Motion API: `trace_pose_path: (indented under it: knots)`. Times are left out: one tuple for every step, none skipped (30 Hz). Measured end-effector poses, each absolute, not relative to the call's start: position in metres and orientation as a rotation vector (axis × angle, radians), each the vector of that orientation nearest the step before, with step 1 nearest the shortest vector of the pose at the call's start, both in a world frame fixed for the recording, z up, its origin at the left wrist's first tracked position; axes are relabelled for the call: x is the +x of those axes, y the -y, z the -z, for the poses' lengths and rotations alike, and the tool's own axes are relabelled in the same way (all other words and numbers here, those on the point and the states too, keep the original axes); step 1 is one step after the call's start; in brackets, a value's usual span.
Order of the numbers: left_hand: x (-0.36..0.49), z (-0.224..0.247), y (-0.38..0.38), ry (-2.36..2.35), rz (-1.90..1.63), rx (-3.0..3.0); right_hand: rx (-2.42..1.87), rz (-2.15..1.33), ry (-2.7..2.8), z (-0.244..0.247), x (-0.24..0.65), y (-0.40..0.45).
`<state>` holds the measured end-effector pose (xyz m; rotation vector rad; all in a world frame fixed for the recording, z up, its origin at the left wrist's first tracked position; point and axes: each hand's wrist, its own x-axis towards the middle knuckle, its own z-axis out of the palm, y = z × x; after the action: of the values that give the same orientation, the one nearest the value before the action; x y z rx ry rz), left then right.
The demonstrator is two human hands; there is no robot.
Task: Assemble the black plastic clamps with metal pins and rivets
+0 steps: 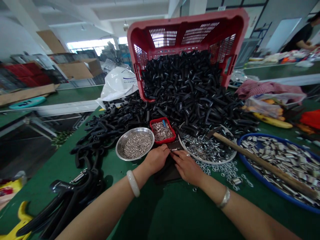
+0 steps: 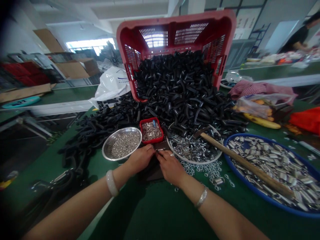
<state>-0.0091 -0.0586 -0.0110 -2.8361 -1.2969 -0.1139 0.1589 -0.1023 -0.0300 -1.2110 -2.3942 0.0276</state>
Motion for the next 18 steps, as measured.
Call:
trace_pose_path:
  knots:
    - [-0.011,0.01,0.059,1.301,0.119,-2.839,-1.23,0.015,2.395,0.023,0.165,0.103]
    - [-0.013,0.008,0.06,1.311,0.135,-2.848,-1.284,0.079,2.383,0.015,0.176,0.104]
    - [-0.015,0.008,0.06,1.333,0.175,-2.857,-1.379,0.159,2.354,0.007,0.191,0.106]
    - [-0.018,0.007,0.061,1.361,0.239,-2.867,-1.524,0.262,2.3,-0.001,0.21,0.109]
    - [-0.021,0.008,0.063,1.383,0.322,-2.877,-1.721,0.352,2.236,-0.008,0.233,0.113]
    - [-0.023,0.008,0.064,1.386,0.407,-2.892,-1.923,0.441,2.146,-0.012,0.257,0.118]
    - [-0.026,0.01,0.065,1.366,0.482,-2.909,-2.123,0.494,2.06,-0.015,0.283,0.123]
    - [-0.027,0.011,0.066,1.327,0.53,-2.933,-2.293,0.481,2.018,-0.017,0.308,0.129]
    - [-0.028,0.011,0.067,1.284,0.551,-2.954,-2.418,0.4,2.023,-0.017,0.33,0.134]
    - [-0.029,0.011,0.068,1.245,0.545,-2.973,-2.504,0.284,2.023,-0.016,0.349,0.138]
    - [-0.029,0.011,0.069,1.222,0.519,-2.983,-2.495,0.208,2.043,-0.016,0.363,0.142]
    - [-0.028,0.009,0.07,1.215,0.479,-2.983,-2.454,0.134,2.058,-0.016,0.373,0.144]
    - [-0.027,0.006,0.072,1.221,0.431,-2.976,-2.388,0.076,2.055,-0.017,0.379,0.146]
    - [-0.026,0.003,0.073,1.226,0.376,-2.97,-2.306,0.002,2.045,-0.019,0.382,0.147]
    - [-0.025,-0.001,0.075,1.226,0.319,-2.964,-2.23,-0.114,2.028,-0.021,0.382,0.148]
    - [-0.024,-0.004,0.077,1.223,0.262,-2.957,-2.158,-0.269,2.006,-0.024,0.379,0.15]
    - [-0.023,-0.007,0.08,1.226,0.214,-2.944,-2.084,-0.416,1.983,-0.026,0.375,0.152]
    - [-0.021,-0.008,0.084,1.243,0.176,-2.922,-2.009,-0.459,1.948,-0.029,0.37,0.155]
